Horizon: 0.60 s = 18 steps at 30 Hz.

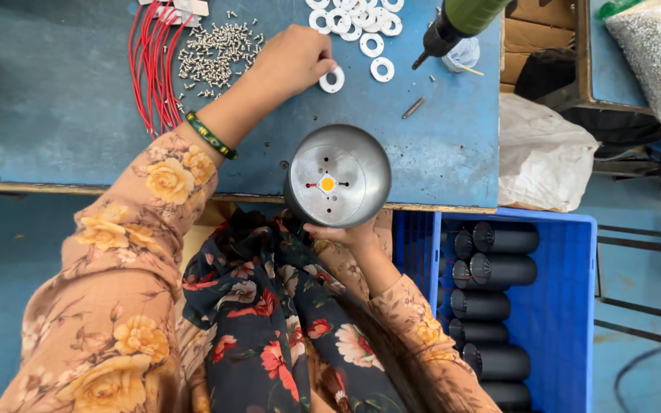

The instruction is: The person assembles LED light units by inserting LED modules into metal housings, threading wires through holes, and securing them with washers and screws using a power drill. The person repeats this process for multiple units, placing finished housings into a blue crate.

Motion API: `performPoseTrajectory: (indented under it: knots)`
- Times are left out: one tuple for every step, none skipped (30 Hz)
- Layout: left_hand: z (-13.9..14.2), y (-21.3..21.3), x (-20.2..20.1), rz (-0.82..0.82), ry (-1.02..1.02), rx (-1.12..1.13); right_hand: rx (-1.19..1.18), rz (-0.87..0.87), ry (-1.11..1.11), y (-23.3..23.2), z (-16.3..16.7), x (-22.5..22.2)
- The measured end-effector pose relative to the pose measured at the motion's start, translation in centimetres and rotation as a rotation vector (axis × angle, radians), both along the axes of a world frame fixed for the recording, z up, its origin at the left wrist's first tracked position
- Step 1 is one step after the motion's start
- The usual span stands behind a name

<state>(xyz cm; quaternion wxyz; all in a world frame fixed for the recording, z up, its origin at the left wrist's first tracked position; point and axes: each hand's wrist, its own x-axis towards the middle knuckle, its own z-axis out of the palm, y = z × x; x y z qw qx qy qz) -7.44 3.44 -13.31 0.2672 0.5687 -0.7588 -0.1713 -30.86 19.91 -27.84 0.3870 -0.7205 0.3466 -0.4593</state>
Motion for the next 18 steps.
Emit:
performPoseTrajectory:
  knots:
    - [0.0,0.2,0.4,-0.004,-0.018,-0.052,0.011,0.01,-0.013,0.0,-0.2,0.0]
    - [-0.1,0.3,0.5,-0.01,-0.034,-0.102,0.024,0.017,-0.024,0.0,-0.3,-0.1]
    - [-0.1,0.5,0.6,-0.025,-0.032,-0.108,0.058,0.023,-0.017,0.0,-0.5,-0.1]
    - [0.0,0.7,0.8,-0.04,-0.033,-0.113,0.093,0.029,-0.013,0.0,-0.7,0.0]
    - [0.0,0.9,0.8,-0.054,-0.035,-0.116,0.13,0.036,-0.01,0.0,-0.9,0.1]
    - [-0.1,1.2,0.7,-0.047,-0.068,-0.141,0.12,0.038,0.027,0.0,-1.2,0.2]
    - [-0.2,1.4,0.4,-0.037,-0.101,-0.166,0.11,0.041,0.064,-0.1,-1.4,0.3]
    - [-0.5,1.6,0.1,-0.025,-0.133,-0.189,0.1,0.048,0.103,0.0,-1.6,0.3]
    - [-0.8,1.7,-0.3,-0.006,-0.167,-0.22,0.112,0.031,0.129,0.1,-1.7,0.2]
    - [-1.2,1.8,-0.6,0.014,-0.2,-0.246,0.127,0.014,0.157,0.3,-1.9,0.1]
    - [-1.6,1.8,-0.9,0.031,-0.233,-0.272,0.143,-0.003,0.187,0.4,-1.9,-0.1]
    - [-2.1,1.8,-0.9,0.03,-0.248,-0.236,0.123,-0.024,0.251,0.7,-2.1,-0.3]
    - [-2.4,1.6,-0.9,0.026,-0.261,-0.202,0.102,-0.047,0.316,0.9,-2.2,-0.6]
    - [-2.5,1.7,-0.9,0.02,-0.275,-0.173,0.076,-0.073,0.38,1.1,-2.3,-0.8]
    - [-2.5,1.7,-0.7,0.007,-0.261,-0.112,0.028,-0.092,0.41,1.3,-2.4,-0.9]
    - [-2.2,1.6,-0.2,-0.004,-0.248,-0.054,-0.023,-0.111,0.438,1.3,-2.5,-1.0]
    - [-2.0,1.5,0.3,-0.015,-0.236,0.001,-0.077,-0.129,0.465,1.3,-2.6,-1.0]
    - [-1.0,1.6,1.1,-0.063,-0.022,0.003,-0.061,-0.126,0.471,1.4,-2.7,-1.1]
